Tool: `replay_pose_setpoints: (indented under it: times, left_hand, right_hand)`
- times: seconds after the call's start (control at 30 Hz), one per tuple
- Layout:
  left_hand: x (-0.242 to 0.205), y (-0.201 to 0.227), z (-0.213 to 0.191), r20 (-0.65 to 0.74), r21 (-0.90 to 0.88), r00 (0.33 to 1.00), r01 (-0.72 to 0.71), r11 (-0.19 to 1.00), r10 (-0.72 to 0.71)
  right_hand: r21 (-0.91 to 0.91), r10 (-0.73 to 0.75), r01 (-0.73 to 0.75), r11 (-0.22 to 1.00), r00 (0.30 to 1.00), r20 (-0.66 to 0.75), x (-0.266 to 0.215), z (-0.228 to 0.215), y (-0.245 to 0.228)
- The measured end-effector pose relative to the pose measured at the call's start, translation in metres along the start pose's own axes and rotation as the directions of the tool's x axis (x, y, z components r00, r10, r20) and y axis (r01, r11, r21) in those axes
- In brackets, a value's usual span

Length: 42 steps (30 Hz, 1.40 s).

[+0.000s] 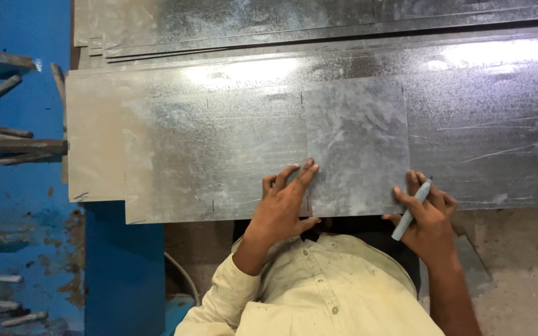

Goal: The person uses a white marker to draw lines on a large metal sheet. They repeatedly lift a smaller metal template, position it on the sheet, and trace its edges to create rectangular outlines. The process is repeated multiple times across the surface of the metal sheet.

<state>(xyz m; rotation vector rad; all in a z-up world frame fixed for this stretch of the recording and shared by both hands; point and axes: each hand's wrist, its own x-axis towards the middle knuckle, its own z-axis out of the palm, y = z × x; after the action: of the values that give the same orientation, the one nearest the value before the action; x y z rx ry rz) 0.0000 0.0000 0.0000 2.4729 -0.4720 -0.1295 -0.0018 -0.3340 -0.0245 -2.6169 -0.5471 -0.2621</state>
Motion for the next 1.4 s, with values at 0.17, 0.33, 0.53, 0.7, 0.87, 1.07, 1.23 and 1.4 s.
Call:
replay_pose_setpoints:
  times: [0.17,0.33,0.53,0.7,0.87,1.07,1.23,1.4]
  left_hand:
    - [-0.001,0.002,-0.008,-0.021,-0.043,0.999,0.025,0.999,-0.026]
    - [0.000,-0.001,-0.009,-0.045,-0.065,0.999,0.014,0.998,-0.017]
    - [0.001,-0.001,-0.009,-0.040,-0.055,0.999,0.025,0.998,-0.027]
    - [0.000,0.001,-0.009,-0.002,-0.037,0.999,0.046,0.998,-0.046]
    - [-0.009,-0.001,-0.009,-0.038,-0.025,0.999,0.024,0.999,-0.025]
    - [-0.013,-0.005,-0.001,-0.035,-0.015,0.999,0.024,1.000,-0.024]
    - [-0.013,-0.006,-0.006,-0.075,-0.035,0.997,-0.024,0.999,0.022]
    - [-0.013,-0.006,-0.005,-0.079,-0.035,0.997,-0.026,0.999,0.023]
  right_hand:
    - [-0.042,0.035,-0.034,0.999,0.999,0.027,0.003,-0.003,-0.012]
    - [-0.032,0.044,-0.043,0.999,0.999,0.033,0.003,0.000,-0.009]
    - [-0.018,0.040,-0.039,0.999,0.999,0.027,0.001,0.001,-0.007]
    - [-0.014,0.063,-0.062,0.998,0.996,0.065,0.002,-0.003,-0.007]
    - [0.051,0.047,-0.050,0.997,0.997,0.054,-0.005,-0.016,0.007]
    - [0.015,0.003,-0.003,1.000,1.000,0.019,-0.017,-0.009,0.022]
    - [0.048,0.007,-0.008,0.999,1.000,0.020,-0.016,-0.009,0.023]
    - [0.072,-0.005,0.003,0.997,1.000,0.025,-0.017,-0.008,0.028]
